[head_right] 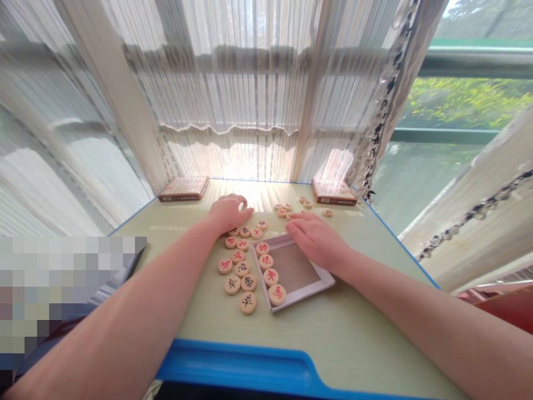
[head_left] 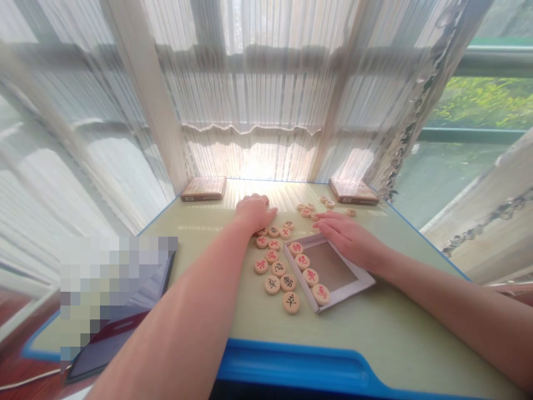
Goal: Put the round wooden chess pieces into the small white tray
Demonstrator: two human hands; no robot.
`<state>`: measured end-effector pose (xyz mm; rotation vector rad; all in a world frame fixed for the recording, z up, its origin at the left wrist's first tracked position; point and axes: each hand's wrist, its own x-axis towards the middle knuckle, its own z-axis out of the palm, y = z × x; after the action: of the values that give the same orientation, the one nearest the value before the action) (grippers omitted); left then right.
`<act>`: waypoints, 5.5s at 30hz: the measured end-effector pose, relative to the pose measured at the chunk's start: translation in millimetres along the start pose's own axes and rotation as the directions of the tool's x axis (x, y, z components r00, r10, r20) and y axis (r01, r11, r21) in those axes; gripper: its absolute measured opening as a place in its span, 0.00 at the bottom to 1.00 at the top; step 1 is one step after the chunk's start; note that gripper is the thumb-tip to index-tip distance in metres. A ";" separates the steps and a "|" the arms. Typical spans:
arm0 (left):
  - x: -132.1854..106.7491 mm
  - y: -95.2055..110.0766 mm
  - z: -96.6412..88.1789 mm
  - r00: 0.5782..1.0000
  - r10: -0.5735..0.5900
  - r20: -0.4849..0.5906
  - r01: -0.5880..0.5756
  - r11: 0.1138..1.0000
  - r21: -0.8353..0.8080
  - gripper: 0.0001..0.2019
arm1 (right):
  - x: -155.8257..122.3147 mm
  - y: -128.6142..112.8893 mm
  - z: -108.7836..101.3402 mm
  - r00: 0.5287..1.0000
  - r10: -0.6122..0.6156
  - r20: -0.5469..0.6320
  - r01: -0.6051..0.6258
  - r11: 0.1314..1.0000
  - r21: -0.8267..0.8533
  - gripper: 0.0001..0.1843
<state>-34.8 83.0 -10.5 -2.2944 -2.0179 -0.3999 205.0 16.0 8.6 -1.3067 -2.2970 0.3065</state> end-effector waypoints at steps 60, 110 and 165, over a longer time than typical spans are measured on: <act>-3.2 5.0 -6.6 0.997 0.036 0.067 -0.038 0.999 0.031 0.24 | 3.9 8.9 -7.3 0.968 -0.136 0.211 0.163 0.980 -0.112 0.26; -4.4 8.8 -9.3 0.995 0.044 0.088 -0.051 0.996 0.076 0.24 | 3.6 10.5 -9.0 0.950 -0.161 0.268 0.216 0.958 -0.188 0.25; -5.1 10.5 -10.0 0.992 0.051 0.120 -0.061 0.995 0.078 0.24 | 3.5 15.3 -8.6 0.939 -0.212 0.271 0.266 0.947 -0.179 0.23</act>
<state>-26.6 74.5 -0.8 -2.3708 -1.9749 -0.1795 219.3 26.6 10.6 -1.1174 -2.7363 0.1499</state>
